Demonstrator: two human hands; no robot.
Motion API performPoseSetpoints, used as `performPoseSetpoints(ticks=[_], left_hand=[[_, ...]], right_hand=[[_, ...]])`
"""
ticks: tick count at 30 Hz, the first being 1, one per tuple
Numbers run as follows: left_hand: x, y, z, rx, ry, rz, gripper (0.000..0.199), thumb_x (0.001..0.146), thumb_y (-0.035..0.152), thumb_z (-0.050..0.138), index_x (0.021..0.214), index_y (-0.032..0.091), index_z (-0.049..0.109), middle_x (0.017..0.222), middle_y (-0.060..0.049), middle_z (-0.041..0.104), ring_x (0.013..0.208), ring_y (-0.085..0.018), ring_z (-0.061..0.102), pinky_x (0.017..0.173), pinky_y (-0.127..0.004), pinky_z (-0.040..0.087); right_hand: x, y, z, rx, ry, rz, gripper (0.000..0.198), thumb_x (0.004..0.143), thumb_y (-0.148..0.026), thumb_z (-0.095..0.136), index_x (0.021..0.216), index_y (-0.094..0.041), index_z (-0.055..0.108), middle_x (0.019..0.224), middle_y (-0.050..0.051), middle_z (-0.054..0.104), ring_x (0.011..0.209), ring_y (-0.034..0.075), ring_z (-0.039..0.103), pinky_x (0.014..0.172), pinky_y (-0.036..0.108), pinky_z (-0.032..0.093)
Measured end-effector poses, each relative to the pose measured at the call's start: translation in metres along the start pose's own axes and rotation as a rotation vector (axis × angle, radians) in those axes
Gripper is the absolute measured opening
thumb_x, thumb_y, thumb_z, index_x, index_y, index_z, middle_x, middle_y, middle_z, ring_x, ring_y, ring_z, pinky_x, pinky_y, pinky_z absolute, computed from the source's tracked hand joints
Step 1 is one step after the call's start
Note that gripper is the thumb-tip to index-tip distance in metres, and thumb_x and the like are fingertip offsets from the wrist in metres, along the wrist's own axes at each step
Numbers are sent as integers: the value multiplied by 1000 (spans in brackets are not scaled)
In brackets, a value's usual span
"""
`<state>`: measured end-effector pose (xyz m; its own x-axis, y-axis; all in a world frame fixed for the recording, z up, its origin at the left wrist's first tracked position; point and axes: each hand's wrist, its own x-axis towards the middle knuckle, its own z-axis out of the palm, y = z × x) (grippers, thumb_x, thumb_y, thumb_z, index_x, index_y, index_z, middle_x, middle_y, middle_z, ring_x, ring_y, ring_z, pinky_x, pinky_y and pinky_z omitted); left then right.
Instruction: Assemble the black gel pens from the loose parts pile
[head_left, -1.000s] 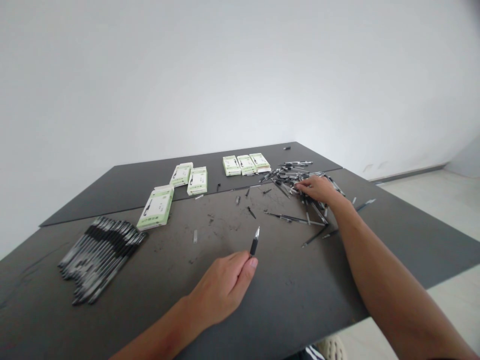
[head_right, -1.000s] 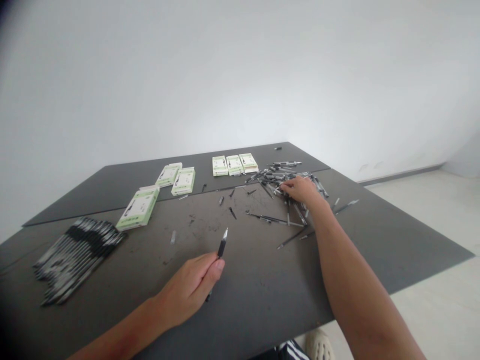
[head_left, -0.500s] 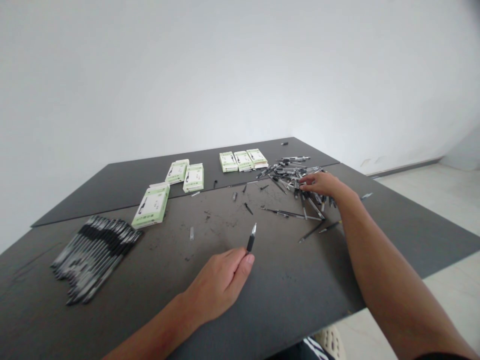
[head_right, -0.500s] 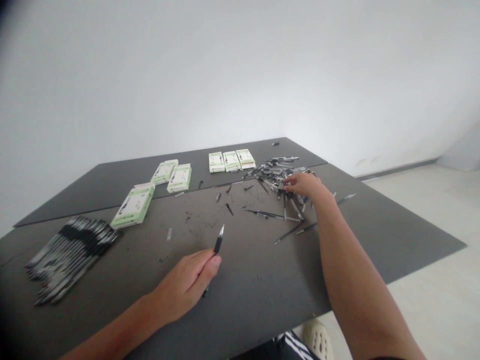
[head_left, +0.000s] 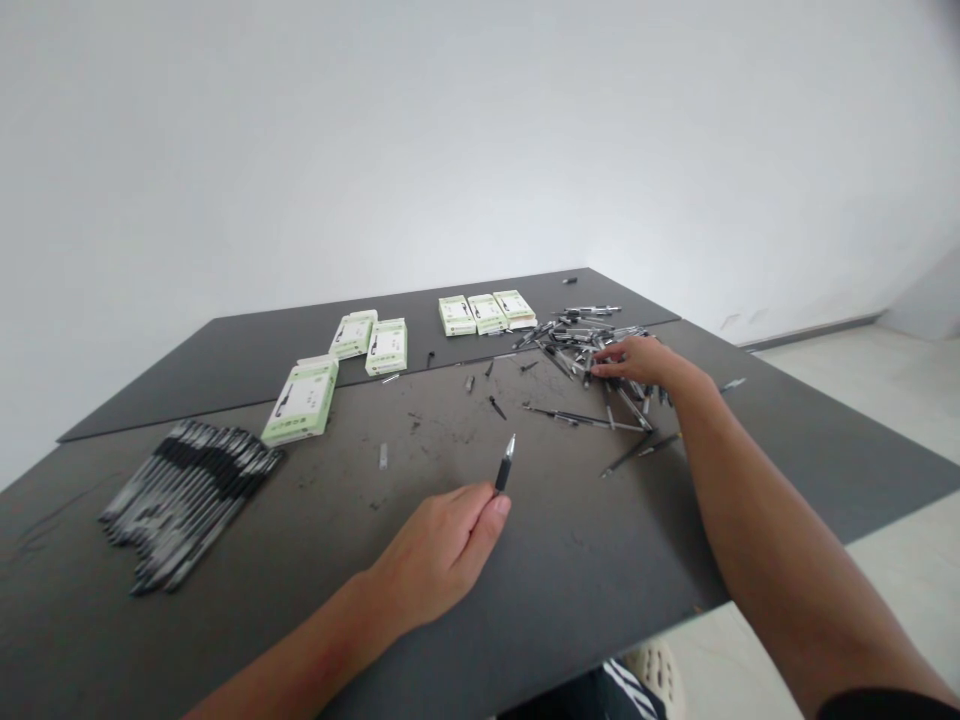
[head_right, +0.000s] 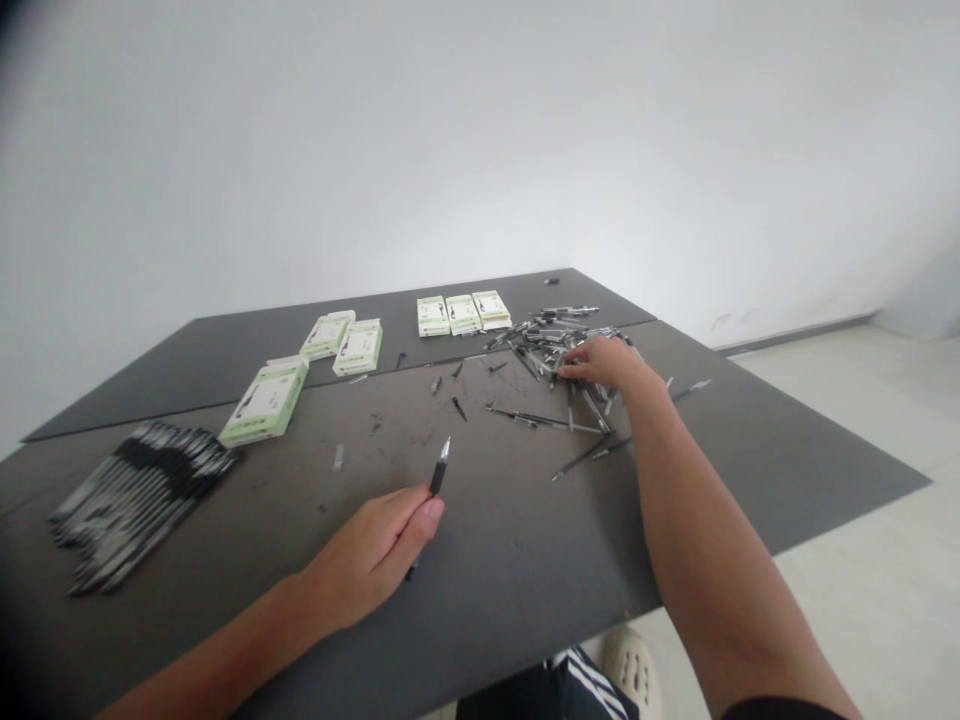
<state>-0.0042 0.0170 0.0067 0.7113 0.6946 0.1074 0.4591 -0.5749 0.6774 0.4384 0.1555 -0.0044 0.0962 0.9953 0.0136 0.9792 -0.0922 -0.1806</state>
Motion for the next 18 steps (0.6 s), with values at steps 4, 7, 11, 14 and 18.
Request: performPoseSetpoints(ticks=[4,7,11,14,18], left_hand=[[0,2,-1,0,0,-3,41,115,42,34,80,24,43,72,3,50,66,-16,51,65,-30,34],[0,3,-2,0,0,-3,41,115,43,34,80,24,43,72,3,49,65,-17,51,65,-31,34],[0,3,-2,-5,1,-2,41,115,43,34,79,23,42,73,3,50,66,-17,51,65,-31,33],[1,3,-1,-14,-1,0,41,115,43,35,81,23,44,73,3,50,67,-17,52,66,-31,33],[1,1,1,-48,39,1,42,115,44,34,81,23,46,73,3,49,67,-17,51,67,-31,34]], right_hand=[[-1,-3,-2,43,32,-14,58,78,-69,75,119,-30,85,116,9,82,111,35,74,94,43,55],[-2,-8,-4,90,48,-26,52,76,-58,81,118,-28,84,119,8,82,112,34,75,94,42,57],[-5,-17,-6,160,50,-51,39,75,-41,83,111,-27,83,112,6,84,105,30,77,89,38,58],[-6,-22,-8,210,61,-59,33,75,-35,82,106,-24,82,103,6,84,95,27,78,82,35,58],[-9,-34,-19,259,139,-57,29,79,-37,80,105,-22,79,99,7,83,92,27,77,85,39,57]])
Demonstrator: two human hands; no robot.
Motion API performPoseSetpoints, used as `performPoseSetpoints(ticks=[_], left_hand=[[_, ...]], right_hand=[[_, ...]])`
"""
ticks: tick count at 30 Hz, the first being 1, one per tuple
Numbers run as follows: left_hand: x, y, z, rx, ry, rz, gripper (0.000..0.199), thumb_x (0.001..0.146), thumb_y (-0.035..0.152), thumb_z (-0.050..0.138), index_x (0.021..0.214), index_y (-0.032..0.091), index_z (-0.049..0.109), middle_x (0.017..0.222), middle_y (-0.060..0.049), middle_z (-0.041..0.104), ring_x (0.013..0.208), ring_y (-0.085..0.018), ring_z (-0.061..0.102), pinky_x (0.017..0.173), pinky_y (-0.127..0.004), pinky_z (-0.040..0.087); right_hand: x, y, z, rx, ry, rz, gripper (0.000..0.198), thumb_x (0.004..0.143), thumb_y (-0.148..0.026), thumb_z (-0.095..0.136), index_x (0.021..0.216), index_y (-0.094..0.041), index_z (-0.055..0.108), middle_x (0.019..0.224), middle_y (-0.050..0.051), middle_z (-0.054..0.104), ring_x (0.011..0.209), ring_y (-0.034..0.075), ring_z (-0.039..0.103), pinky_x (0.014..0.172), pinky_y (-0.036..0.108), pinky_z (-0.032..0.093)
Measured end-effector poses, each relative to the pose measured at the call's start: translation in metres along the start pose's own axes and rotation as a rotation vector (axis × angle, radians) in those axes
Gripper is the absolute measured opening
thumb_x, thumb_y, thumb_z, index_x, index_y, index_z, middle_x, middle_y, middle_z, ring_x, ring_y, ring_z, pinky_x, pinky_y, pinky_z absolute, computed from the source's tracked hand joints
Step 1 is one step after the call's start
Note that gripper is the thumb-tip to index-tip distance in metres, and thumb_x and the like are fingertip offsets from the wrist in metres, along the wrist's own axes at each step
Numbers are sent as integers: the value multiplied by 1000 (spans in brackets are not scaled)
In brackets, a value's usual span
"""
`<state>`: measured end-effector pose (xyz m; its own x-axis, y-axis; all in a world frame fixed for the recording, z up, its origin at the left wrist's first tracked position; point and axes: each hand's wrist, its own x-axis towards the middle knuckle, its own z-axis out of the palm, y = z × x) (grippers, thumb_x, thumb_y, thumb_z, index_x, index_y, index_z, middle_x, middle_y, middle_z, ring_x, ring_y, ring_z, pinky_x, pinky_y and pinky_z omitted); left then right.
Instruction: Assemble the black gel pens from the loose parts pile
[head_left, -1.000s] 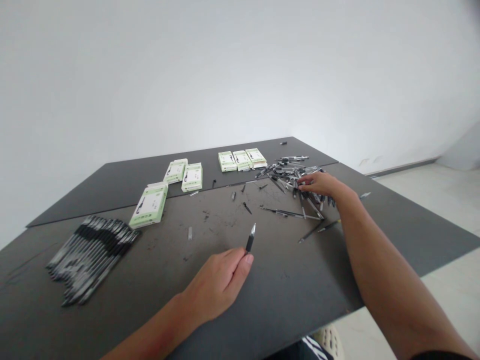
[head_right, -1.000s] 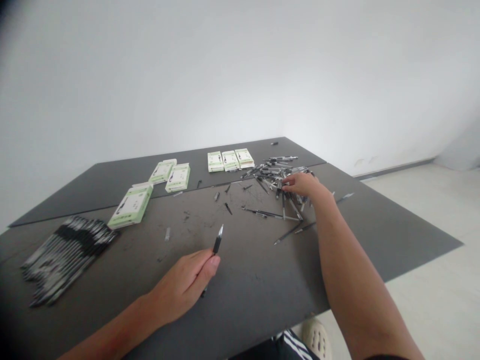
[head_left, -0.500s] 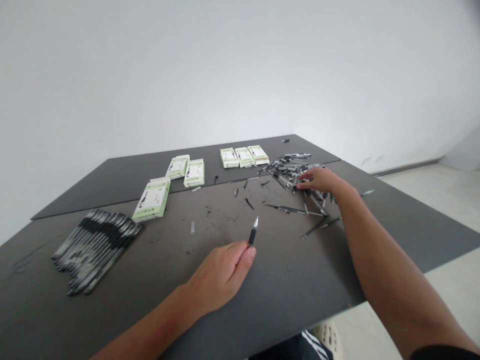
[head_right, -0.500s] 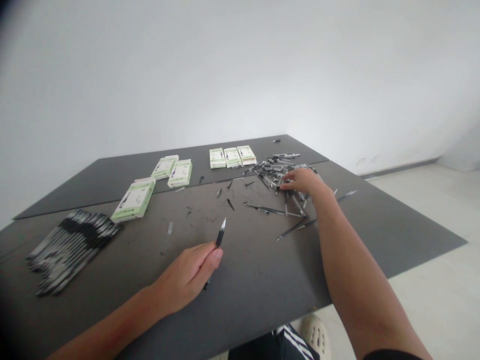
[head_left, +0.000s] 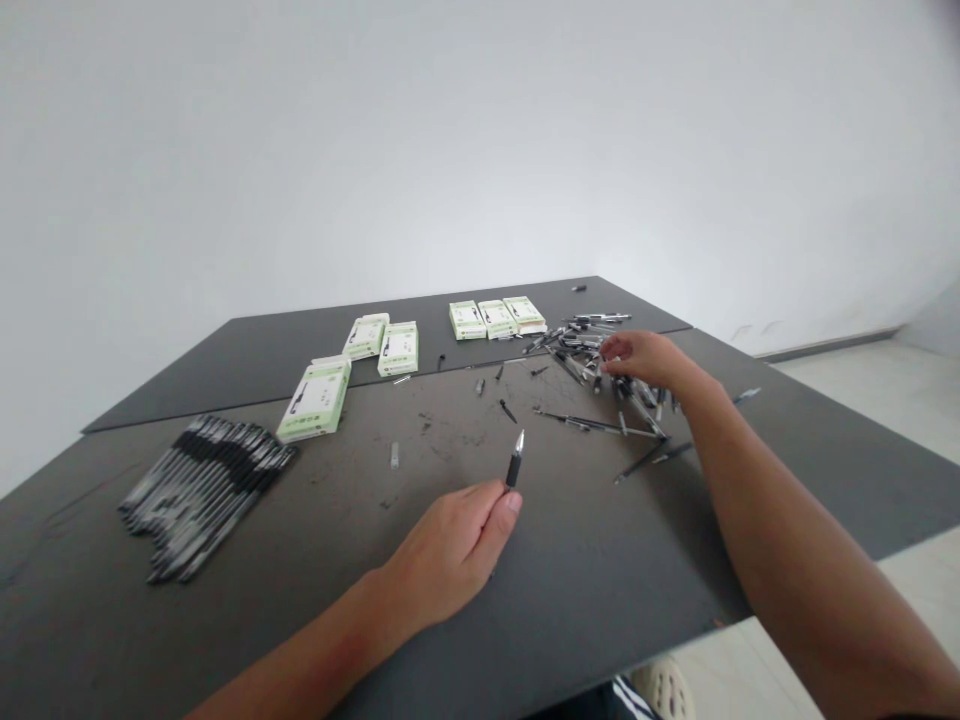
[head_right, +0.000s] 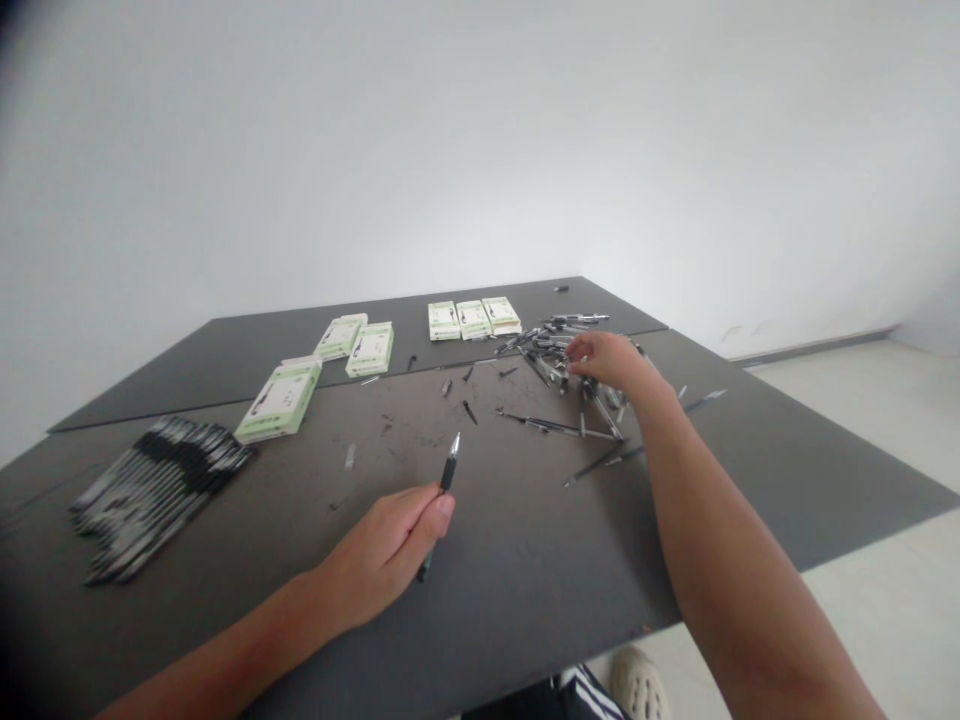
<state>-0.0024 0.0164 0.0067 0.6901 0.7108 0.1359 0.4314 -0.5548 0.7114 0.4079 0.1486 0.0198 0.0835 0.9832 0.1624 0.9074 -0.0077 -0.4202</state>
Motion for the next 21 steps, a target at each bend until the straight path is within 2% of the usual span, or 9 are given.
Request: performPoseSetpoints(ticks=[2,4,5,7,10,12,17,21], left_hand=[[0,0,0,-32,51,-8,44,115,45,32,80,23,47,72,3,49,67,-17,51,67,-31,35],[-1,1,-1,-68,119,-21,46,115,46,32,78,23,47,69,3,50,65,-17,52,66,-31,36],[-1,1,-2,-85,155,-27,47,115,47,32,77,23,48,68,3,50,64,-16,52,66,-31,36],[-1,3,-4,-122,224,-32,49,115,47,31,76,23,49,66,2,54,63,-16,55,67,-31,39],[0,4,-5,-167,269,-43,48,116,44,31,79,22,53,66,2,62,62,-14,60,70,-30,44],[0,3,-4,-188,248,-57,44,116,43,32,84,22,54,66,3,64,60,-13,62,69,-28,45],[-1,0,1,-146,228,-89,36,114,46,38,91,23,53,58,7,57,54,-14,60,62,-27,42],[-2,2,-1,-97,260,-88,37,113,47,39,93,23,58,58,8,50,53,-14,54,58,-27,37]], right_hand=[[-5,-19,-5,152,52,-50,32,83,-42,79,108,-22,76,103,8,82,97,27,77,90,41,58],[-13,-49,-8,467,51,-163,38,86,-46,80,113,-21,73,111,10,81,104,25,76,96,42,58],[-19,-66,-9,631,3,-231,41,87,-47,81,117,-21,72,116,11,80,107,25,75,97,42,57],[-32,-101,-7,813,-111,-357,42,89,-48,81,119,-21,72,118,10,79,108,22,73,96,40,57],[-49,-138,0,886,-320,-461,38,94,-46,78,123,-22,75,113,8,79,104,20,72,83,33,58],[-56,-150,5,880,-413,-510,34,98,-42,75,128,-25,77,115,7,80,105,18,72,83,31,57],[-64,-157,8,947,-543,-535,36,101,-38,72,135,-29,76,127,5,80,121,19,72,104,35,53],[-67,-159,2,962,-551,-490,38,96,-37,79,132,-26,76,110,5,82,106,17,75,96,33,55]])
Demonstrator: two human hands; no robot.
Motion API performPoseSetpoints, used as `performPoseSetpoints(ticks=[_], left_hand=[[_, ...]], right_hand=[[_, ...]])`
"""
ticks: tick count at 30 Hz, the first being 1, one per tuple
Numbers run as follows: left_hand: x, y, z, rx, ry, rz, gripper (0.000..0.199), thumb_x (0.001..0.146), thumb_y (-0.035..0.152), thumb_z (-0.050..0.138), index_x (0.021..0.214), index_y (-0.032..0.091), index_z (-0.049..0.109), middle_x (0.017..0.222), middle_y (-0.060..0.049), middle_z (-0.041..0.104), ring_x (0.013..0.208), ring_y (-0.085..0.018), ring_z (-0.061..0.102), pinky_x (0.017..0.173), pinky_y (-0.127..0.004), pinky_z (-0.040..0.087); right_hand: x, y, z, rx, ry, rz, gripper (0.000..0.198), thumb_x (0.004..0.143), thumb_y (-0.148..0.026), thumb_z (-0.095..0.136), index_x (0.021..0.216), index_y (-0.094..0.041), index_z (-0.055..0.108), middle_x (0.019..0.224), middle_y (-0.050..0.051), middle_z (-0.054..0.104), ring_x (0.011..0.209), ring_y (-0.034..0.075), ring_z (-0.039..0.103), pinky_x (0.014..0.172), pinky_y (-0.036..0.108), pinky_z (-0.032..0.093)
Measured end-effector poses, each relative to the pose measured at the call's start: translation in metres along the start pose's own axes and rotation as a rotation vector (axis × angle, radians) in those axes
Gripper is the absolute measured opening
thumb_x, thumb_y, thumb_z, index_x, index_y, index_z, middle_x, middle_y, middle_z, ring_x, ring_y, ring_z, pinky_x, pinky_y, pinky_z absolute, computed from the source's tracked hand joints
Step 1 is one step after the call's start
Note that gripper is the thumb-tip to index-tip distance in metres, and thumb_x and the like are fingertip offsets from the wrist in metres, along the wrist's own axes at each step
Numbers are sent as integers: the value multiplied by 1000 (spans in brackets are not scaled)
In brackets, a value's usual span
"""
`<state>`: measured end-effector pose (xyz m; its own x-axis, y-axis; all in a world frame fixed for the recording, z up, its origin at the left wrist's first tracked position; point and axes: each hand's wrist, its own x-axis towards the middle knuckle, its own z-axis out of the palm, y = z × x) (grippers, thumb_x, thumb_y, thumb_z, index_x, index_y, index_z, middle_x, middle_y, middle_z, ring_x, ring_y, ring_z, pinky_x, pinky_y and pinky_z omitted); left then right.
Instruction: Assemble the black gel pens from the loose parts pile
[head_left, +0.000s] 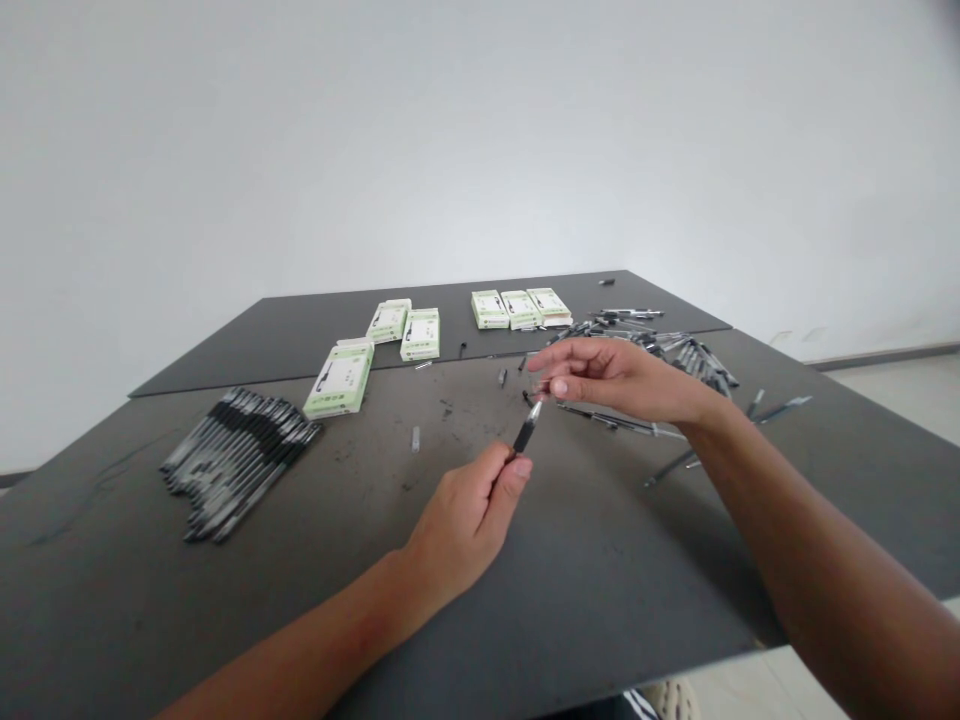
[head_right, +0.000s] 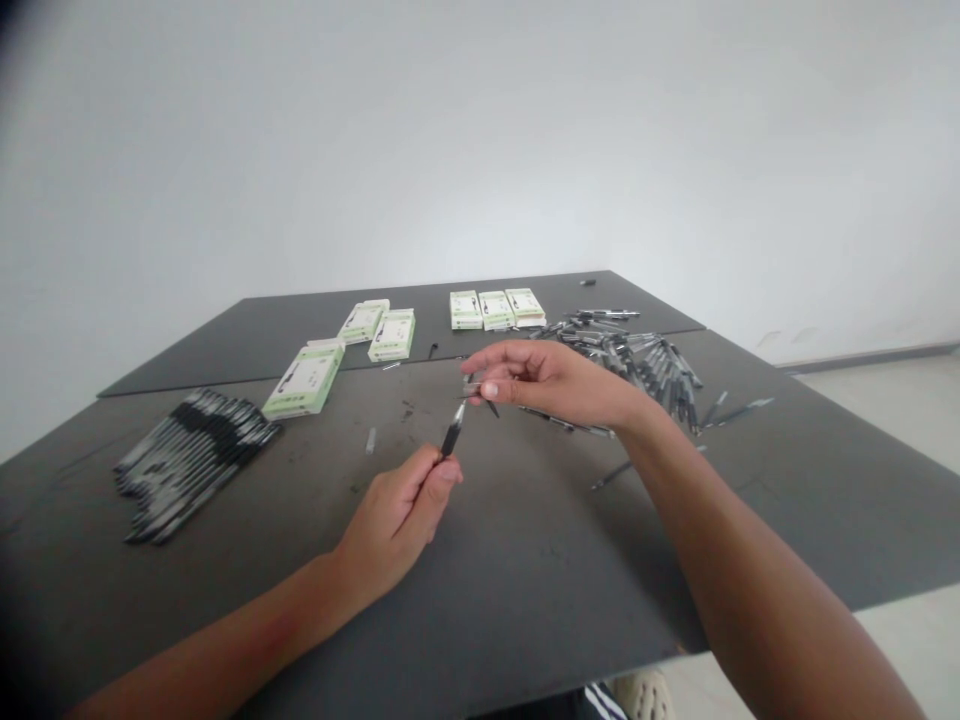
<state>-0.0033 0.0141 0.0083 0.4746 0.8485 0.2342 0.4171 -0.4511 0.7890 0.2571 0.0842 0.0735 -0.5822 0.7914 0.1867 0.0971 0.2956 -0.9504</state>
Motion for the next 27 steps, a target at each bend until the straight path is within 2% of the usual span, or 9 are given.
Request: performPoseSetpoints(ticks=[4,10,17,23,27], left_hand=[[0,4,-2,15,40,16,38,113,47,41,93,21,62,61,8,44,54,-12,49,57,-26,34],[-1,6,-3,-29,81,-21,41,113,48,40,100,21,67,59,7,45,53,-13,47,55,-26,34],[0,8,-5,-9,55,62,36,112,40,44,100,20,71,61,7,49,53,-11,47,58,-25,37],[1,7,-4,2,40,54,37,112,40,45,95,20,71,60,8,48,51,-10,45,58,-25,37],[1,7,-4,2,29,36,38,112,41,46,95,20,72,58,8,46,50,-11,44,58,-25,36]], right_hand=[[-1,-6,-2,-61,63,3,30,91,-42,82,114,-22,82,94,3,80,90,16,71,84,30,55],[-4,-16,-6,-147,112,-23,29,89,-48,83,101,-20,85,93,4,79,86,17,67,81,32,52],[-4,-19,-2,-157,87,-43,27,90,-47,82,97,-21,85,90,4,79,84,17,67,80,31,54],[-5,-21,-2,-195,79,-38,28,90,-47,81,98,-21,86,91,4,80,84,17,69,81,32,55],[-5,-17,0,-283,23,-28,28,91,-48,80,103,-24,87,97,4,83,89,19,72,80,32,55]])
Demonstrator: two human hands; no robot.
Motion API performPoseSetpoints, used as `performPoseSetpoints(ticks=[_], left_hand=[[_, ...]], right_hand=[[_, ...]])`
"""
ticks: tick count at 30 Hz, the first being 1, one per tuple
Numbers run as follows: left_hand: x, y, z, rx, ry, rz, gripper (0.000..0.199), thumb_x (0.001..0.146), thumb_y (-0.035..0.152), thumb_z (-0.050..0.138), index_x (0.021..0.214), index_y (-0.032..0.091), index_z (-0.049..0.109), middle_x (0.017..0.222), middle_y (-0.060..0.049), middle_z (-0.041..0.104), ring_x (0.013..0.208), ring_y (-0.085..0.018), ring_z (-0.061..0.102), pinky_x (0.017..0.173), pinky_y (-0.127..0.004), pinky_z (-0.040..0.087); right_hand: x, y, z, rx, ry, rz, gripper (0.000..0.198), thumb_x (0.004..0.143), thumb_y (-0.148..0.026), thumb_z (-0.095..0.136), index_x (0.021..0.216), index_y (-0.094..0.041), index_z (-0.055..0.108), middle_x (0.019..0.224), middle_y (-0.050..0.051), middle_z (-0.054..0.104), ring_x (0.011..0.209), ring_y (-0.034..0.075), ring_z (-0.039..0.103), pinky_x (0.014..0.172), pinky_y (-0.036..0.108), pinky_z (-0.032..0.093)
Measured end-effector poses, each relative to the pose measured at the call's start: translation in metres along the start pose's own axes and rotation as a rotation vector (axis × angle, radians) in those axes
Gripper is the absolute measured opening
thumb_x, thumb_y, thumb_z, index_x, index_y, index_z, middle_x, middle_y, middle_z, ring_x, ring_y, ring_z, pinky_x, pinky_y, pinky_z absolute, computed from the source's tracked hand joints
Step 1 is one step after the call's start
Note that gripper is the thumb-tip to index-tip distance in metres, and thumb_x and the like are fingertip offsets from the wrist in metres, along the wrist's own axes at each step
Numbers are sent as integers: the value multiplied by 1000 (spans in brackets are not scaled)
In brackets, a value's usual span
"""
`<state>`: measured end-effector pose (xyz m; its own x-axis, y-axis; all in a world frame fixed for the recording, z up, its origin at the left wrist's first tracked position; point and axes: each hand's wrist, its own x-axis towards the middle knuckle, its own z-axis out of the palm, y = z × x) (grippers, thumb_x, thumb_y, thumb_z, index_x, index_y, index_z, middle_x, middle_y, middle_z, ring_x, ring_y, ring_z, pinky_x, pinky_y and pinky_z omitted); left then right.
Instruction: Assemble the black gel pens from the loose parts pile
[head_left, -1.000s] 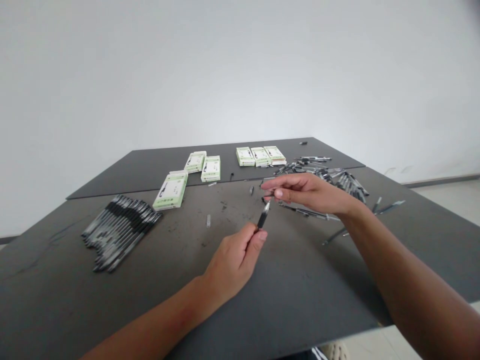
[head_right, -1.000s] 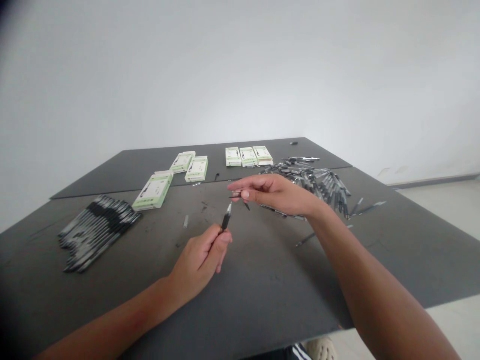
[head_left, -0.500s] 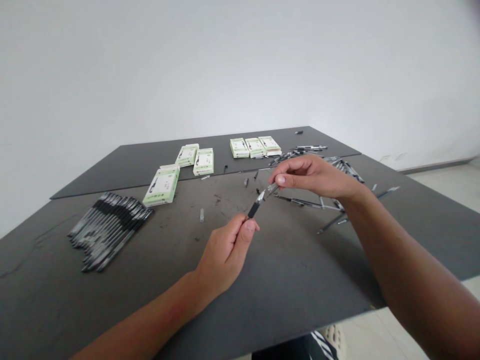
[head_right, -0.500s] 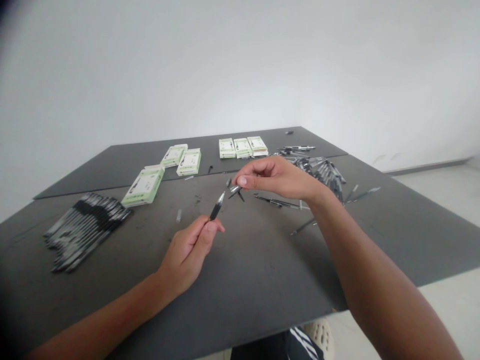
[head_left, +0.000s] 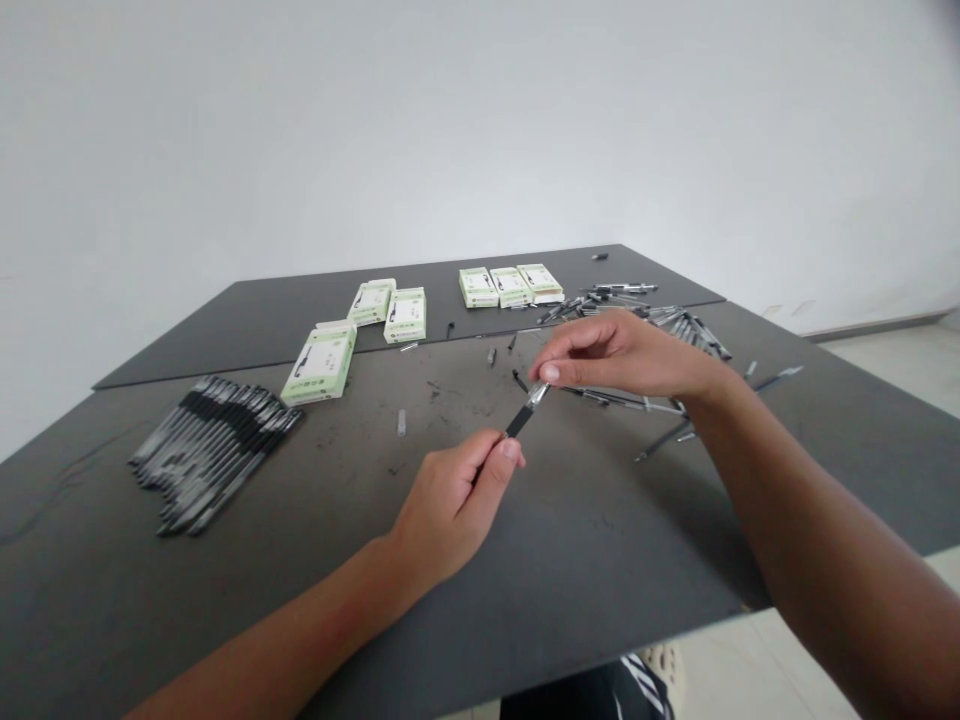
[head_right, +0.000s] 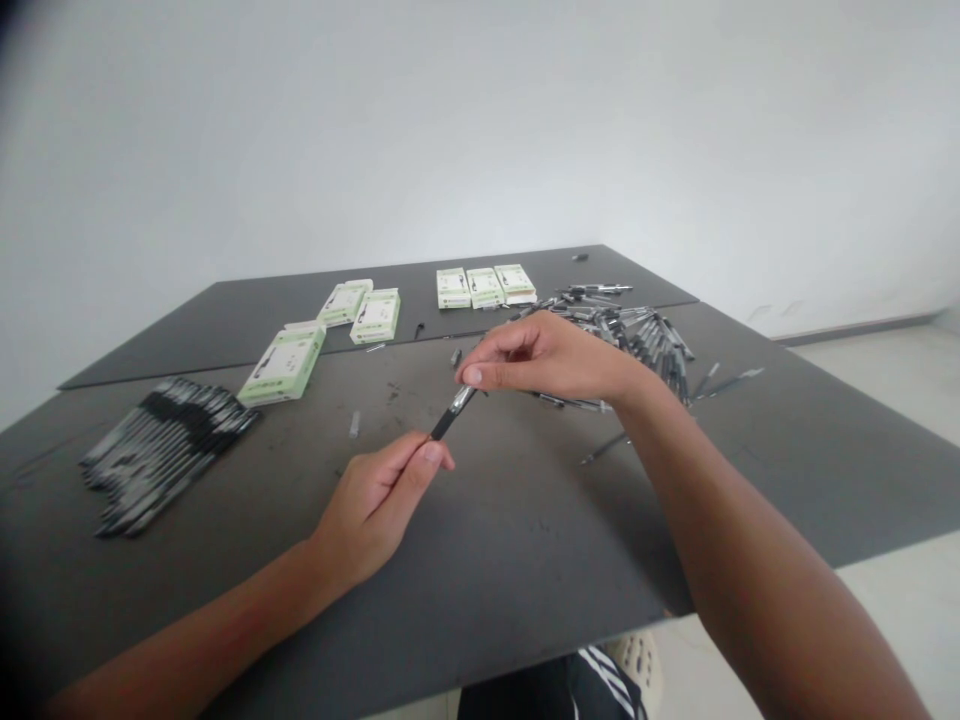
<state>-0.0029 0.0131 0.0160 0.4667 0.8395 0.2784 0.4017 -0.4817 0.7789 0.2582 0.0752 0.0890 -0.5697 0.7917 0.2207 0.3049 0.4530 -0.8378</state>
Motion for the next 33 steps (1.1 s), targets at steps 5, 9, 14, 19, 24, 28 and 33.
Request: performPoseSetpoints(ticks=[5,9,14,19,24,28,33], left_hand=[[1,1,0,-8,0,-17,40,111,42,45,94,20,73,57,8,43,50,-11,43,58,-26,36],[2,2,0,-24,5,-35,40,111,43,45,92,19,72,56,9,40,49,-11,41,59,-26,36],[2,3,0,-49,8,-54,40,111,43,45,91,19,70,56,9,37,49,-11,40,58,-26,34],[1,3,1,-65,9,-64,41,111,43,45,89,19,69,56,9,35,49,-11,40,56,-26,32],[1,1,1,-69,26,-65,42,112,45,44,88,19,68,55,9,35,48,-11,39,55,-26,31],[1,0,2,-82,33,-79,43,111,46,44,88,19,67,55,9,36,48,-10,39,54,-26,30],[2,1,3,-104,32,-68,42,111,45,45,87,19,67,55,9,35,48,-10,38,53,-26,30]], right_hand=[[7,5,16,-71,-96,3,31,97,-51,72,109,-26,87,103,3,84,93,20,75,83,32,56],[9,7,18,-57,-45,55,40,96,-60,69,105,-25,87,97,3,82,91,20,73,86,33,55],[2,3,4,43,193,36,38,94,-62,73,102,-27,87,99,5,82,86,18,71,83,33,55],[-1,-3,3,53,174,20,33,94,-57,75,100,-27,88,93,4,82,83,17,71,81,32,56],[-2,0,2,12,169,30,37,93,-59,76,101,-25,88,89,5,81,84,19,72,81,34,56],[-3,0,0,12,175,23,36,93,-58,75,101,-26,88,91,5,82,84,19,72,80,34,57],[-3,0,-1,20,165,10,33,94,-56,76,103,-27,88,89,4,82,83,18,72,81,34,57]])
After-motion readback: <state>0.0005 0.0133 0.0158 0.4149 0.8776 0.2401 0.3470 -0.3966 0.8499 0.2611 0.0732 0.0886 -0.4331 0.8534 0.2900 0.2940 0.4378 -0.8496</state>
